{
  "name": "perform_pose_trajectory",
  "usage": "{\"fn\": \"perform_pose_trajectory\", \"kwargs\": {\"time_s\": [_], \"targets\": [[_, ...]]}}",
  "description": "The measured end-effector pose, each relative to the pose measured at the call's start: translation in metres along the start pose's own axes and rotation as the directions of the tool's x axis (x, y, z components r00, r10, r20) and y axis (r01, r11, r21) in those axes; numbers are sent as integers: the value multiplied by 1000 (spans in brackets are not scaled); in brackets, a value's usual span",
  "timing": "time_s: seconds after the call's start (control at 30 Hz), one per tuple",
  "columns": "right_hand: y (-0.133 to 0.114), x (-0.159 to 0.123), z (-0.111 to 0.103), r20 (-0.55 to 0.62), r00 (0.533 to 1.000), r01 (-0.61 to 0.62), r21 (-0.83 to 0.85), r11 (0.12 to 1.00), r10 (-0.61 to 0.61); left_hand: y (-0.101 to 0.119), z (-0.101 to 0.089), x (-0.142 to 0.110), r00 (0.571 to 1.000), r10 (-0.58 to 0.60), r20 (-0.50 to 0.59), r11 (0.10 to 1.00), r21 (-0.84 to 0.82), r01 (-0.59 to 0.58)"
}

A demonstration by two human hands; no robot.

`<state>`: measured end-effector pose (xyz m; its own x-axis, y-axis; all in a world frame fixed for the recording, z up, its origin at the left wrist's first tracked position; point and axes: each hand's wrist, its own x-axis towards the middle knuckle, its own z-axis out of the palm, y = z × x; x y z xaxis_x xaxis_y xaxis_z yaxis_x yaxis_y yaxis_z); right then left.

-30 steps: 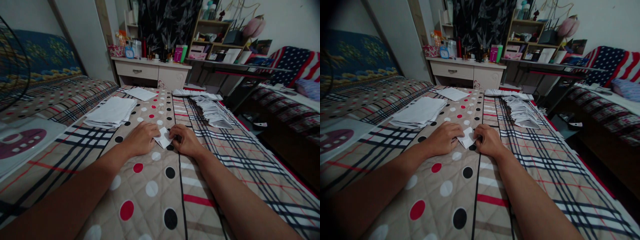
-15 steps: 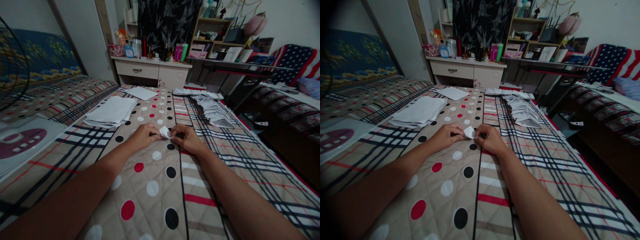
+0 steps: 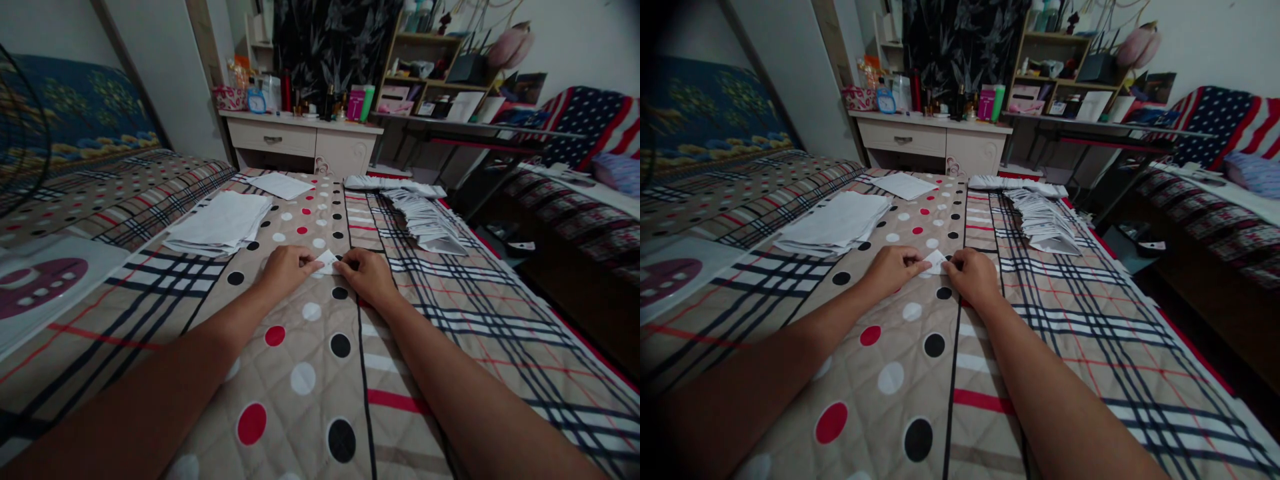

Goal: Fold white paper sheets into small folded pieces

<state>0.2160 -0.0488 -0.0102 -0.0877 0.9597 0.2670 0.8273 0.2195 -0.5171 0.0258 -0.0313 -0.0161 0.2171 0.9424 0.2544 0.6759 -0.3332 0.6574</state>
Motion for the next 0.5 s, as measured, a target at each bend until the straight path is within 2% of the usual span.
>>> {"fn": "perform_pose_trajectory", "kwargs": {"time_s": [0.07,0.2,0.5], "targets": [[-3,0,0,-2,999,-36,-30,999,36,2,1,1,998,-48,-32,998,29,49],[-8,0,0,-15,997,-78,-75,994,77,6,1,1,997,-64,-51,994,83,68],[-12,1,2,-8,999,-45,-171,984,44,7,3,2,994,-79,-71,991,105,86]]}}
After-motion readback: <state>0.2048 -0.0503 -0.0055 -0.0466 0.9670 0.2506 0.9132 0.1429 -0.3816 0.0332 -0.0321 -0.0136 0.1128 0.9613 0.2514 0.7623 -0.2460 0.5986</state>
